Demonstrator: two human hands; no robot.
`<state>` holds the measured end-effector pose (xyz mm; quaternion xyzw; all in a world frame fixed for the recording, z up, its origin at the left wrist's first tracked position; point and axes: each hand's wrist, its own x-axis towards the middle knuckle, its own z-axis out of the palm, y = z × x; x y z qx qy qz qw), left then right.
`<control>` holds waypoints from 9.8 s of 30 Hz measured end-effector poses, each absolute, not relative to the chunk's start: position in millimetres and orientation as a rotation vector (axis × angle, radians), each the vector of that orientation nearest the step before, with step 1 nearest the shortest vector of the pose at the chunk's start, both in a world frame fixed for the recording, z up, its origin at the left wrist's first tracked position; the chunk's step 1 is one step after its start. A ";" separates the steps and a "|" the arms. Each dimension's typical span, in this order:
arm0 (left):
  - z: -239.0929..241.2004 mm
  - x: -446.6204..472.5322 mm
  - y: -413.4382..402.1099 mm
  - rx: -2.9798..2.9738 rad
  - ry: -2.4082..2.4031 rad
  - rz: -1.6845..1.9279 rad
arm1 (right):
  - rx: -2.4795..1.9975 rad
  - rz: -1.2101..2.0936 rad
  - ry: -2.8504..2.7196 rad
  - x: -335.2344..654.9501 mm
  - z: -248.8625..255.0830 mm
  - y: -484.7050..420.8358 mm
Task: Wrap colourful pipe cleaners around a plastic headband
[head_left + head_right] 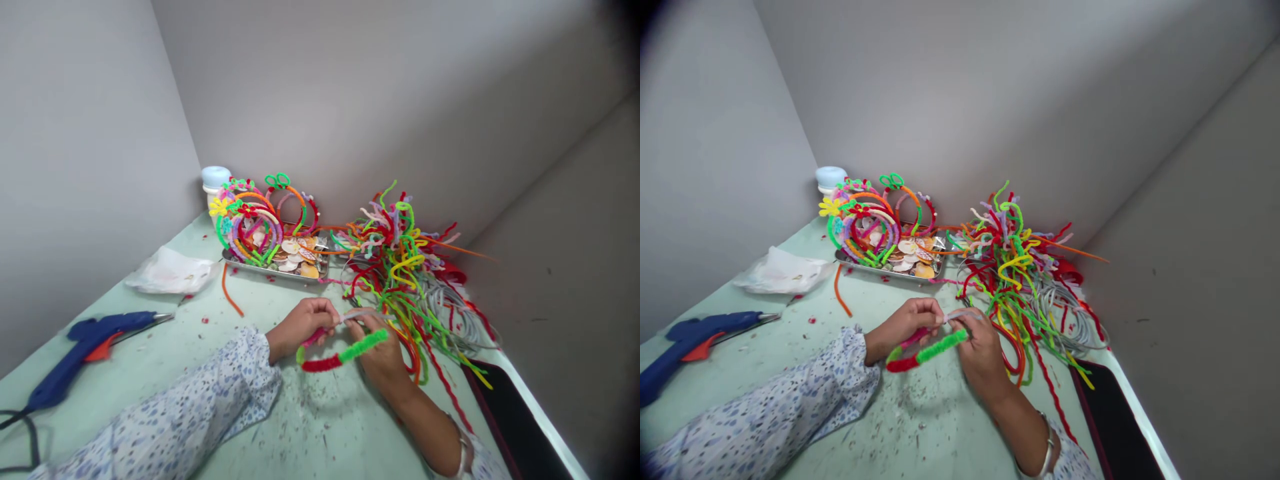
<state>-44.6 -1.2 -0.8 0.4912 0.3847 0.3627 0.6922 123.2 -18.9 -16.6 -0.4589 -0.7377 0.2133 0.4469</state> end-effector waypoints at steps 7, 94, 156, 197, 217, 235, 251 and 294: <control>-6.1 -36.4 -6.2 1.210 0.935 1.012 | -1.197 0.260 -1.722 124.7 -11.0 -14.7; -5.2 -36.8 -10.8 1.408 0.995 0.867 | -1.135 0.597 -1.845 128.4 -7.2 -16.9; -12.4 -36.0 -3.6 1.362 0.969 0.976 | -1.389 0.623 -1.538 128.3 -17.3 -16.5; -11.5 -33.9 -8.4 1.391 1.092 0.986 | -1.496 0.360 -1.725 125.3 -13.9 -20.7; -5.1 -35.1 -5.9 1.254 1.002 0.958 | -1.410 0.446 -1.716 126.0 -13.1 -22.4; -5.6 -35.8 -5.7 1.336 0.965 0.892 | -1.434 0.383 -1.775 126.0 -11.6 -23.1; -13.3 -35.6 -6.8 1.515 1.103 0.828 | -1.428 0.420 -1.772 127.1 -18.8 -21.4; -5.9 -35.4 -14.9 1.860 1.215 0.882 | -1.425 0.477 -1.730 126.8 -11.5 -23.1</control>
